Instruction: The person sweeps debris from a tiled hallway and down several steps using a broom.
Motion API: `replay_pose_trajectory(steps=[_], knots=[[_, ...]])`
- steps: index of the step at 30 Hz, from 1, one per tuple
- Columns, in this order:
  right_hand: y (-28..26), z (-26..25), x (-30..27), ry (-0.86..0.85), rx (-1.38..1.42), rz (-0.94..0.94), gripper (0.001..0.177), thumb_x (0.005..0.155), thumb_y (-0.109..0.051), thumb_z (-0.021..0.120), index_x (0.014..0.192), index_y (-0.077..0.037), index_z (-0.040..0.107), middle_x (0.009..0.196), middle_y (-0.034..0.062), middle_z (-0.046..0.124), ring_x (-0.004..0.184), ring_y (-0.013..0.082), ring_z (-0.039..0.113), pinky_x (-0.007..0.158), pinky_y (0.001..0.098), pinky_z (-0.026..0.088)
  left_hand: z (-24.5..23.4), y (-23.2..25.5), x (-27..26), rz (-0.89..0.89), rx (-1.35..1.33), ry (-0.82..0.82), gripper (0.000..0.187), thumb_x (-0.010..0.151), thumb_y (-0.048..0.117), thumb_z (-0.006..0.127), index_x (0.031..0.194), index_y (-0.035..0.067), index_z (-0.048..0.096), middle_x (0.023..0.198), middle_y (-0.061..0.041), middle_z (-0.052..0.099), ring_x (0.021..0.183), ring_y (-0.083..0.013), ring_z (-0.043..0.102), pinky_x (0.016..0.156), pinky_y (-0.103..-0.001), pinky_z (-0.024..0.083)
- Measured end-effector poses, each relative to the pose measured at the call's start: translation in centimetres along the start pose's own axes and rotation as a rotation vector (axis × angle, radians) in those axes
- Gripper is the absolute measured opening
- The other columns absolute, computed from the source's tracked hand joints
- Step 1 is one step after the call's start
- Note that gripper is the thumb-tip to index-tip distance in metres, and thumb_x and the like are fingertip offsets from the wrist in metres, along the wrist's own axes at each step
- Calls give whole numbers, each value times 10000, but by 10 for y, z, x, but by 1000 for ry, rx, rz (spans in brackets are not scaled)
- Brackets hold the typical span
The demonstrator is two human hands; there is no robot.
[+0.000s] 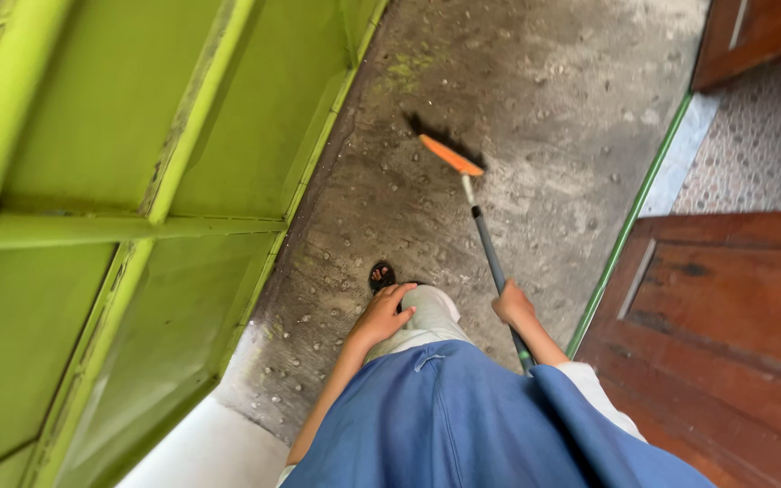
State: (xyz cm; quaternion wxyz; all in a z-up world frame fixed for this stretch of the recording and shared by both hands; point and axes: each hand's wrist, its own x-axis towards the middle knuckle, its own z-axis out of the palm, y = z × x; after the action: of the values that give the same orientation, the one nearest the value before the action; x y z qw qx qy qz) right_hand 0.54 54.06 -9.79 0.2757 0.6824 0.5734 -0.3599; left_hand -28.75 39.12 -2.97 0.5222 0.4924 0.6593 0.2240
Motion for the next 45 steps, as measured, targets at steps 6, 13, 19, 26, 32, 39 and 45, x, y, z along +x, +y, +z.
replay_pose_trajectory(steps=[6, 13, 19, 26, 32, 39, 45], knots=[[-47, 62, 51, 0, -71, 52, 426, 869, -105, 690, 1249, 31, 555, 1224, 262, 693, 1167, 382, 692, 934, 440, 574, -1, -24, -6, -16, 79, -64, 547, 915, 311, 671, 1430, 174, 545, 1460, -158, 538, 1356, -360, 491, 1109, -432, 420], [-105, 136, 89, -304, 283, -98, 429, 818, -41, 655, 1174, 198, 636, 810, 239, 763, 651, 271, 766, 543, 385, 603, -27, -31, -12, -14, 79, -42, 536, 902, 270, 682, 1408, 144, 562, 1434, -157, 569, 1350, -359, 499, 1117, -431, 400], [-112, 117, 69, -469, 738, -374, 509, 748, -11, 623, 1245, 98, 614, 622, 122, 653, 446, 187, 614, 413, 334, 489, -36, -36, -5, -2, 117, -78, 544, 907, 296, 679, 1414, 145, 553, 1412, -159, 581, 1333, -353, 515, 1118, -430, 408], [-53, 79, 8, -210, 813, -297, 540, 773, -4, 623, 1305, 4, 531, 617, 70, 580, 401, 165, 545, 361, 325, 451, -50, -14, 9, -26, 127, -153, 544, 915, 306, 661, 1428, 169, 540, 1452, -117, 560, 1370, -331, 483, 1122, -443, 392], [-37, 48, 21, 63, 360, 74, 510, 904, -171, 633, 1374, -64, 464, 828, 138, 740, 661, 276, 728, 634, 430, 563, -50, -29, 17, -10, 140, -162, 504, 949, 310, 632, 1426, 171, 549, 1452, -102, 580, 1383, -324, 487, 1124, -441, 395], [-91, 38, 76, 70, 183, 168, 410, 912, -146, 650, 1291, 4, 603, 1242, 258, 705, 1188, 393, 689, 965, 463, 560, -63, -58, 9, 39, 103, -104, 520, 925, 273, 666, 1411, 128, 549, 1433, -162, 578, 1349, -356, 512, 1113, -439, 415], [-161, 97, 85, -149, 241, -11, 481, 828, -87, 654, 1277, 66, 575, 1092, 280, 717, 1020, 426, 723, 815, 481, 567, -75, -58, 3, -8, 86, -114, 515, 921, 267, 662, 1408, 134, 559, 1423, -166, 588, 1341, -355, 532, 1117, -429, 430]])
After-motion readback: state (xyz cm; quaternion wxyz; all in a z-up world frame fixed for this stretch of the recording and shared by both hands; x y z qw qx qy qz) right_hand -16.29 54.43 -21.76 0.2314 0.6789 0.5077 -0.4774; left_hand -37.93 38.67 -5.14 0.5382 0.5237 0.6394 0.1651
